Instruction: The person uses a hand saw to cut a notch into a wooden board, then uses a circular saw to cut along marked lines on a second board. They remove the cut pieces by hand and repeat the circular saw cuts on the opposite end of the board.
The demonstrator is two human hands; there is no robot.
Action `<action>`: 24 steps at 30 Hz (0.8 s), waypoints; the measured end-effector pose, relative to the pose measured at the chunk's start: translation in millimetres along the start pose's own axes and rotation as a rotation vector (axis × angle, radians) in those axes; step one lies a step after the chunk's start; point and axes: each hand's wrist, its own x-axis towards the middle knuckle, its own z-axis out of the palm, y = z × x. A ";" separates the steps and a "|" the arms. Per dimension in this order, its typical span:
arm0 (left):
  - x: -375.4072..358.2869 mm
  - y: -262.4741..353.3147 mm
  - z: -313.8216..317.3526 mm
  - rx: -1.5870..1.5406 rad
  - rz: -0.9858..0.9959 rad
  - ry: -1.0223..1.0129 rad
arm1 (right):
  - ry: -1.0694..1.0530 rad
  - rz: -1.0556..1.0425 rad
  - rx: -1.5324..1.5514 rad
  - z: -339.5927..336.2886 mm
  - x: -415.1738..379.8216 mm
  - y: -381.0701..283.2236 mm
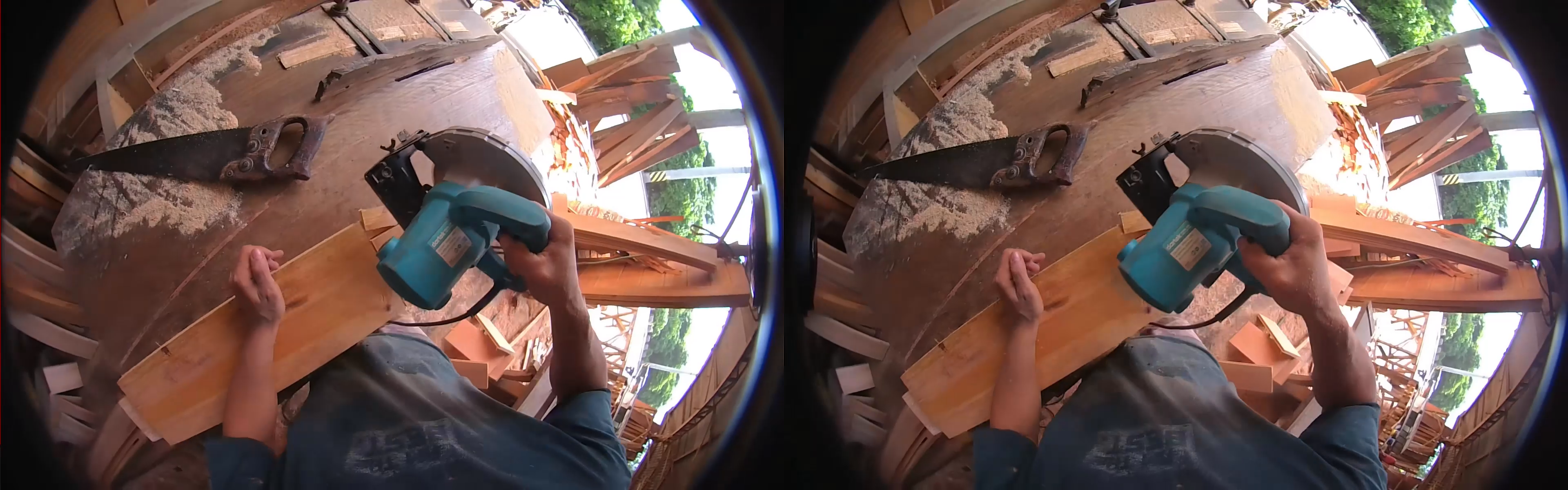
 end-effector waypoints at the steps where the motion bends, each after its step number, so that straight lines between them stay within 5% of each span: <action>1: 0.4 3.4 2.9 0.034 0.003 0.008 | 0.001 -0.060 -0.015 -4.2 17.1 11.3; 5: 0.3 5.5 11.5 0.145 0.026 0.058 | 0.109 -0.410 -0.217 -2.4 102.3 72.1; 14: 4.9 14.6 37.7 0.438 0.147 -0.092 | -0.007 -0.392 -0.468 16.7 143.6 95.9; 18: 13.4 37.7 102.5 0.437 0.488 -0.186 | 0.233 -0.580 -0.409 23.8 121.7 113.7; 20: 19.7 38.5 135.3 0.438 0.495 -0.256 | 0.439 -0.715 -0.342 33.0 68.1 120.0; 23: 33.2 56.5 139.3 0.480 0.167 -0.582 | -0.020 -0.410 -0.152 82.2 -18.4 192.4; 24: 33.6 57.7 139.6 0.436 0.187 -0.485 | -0.128 -0.338 -0.145 92.3 -30.1 204.5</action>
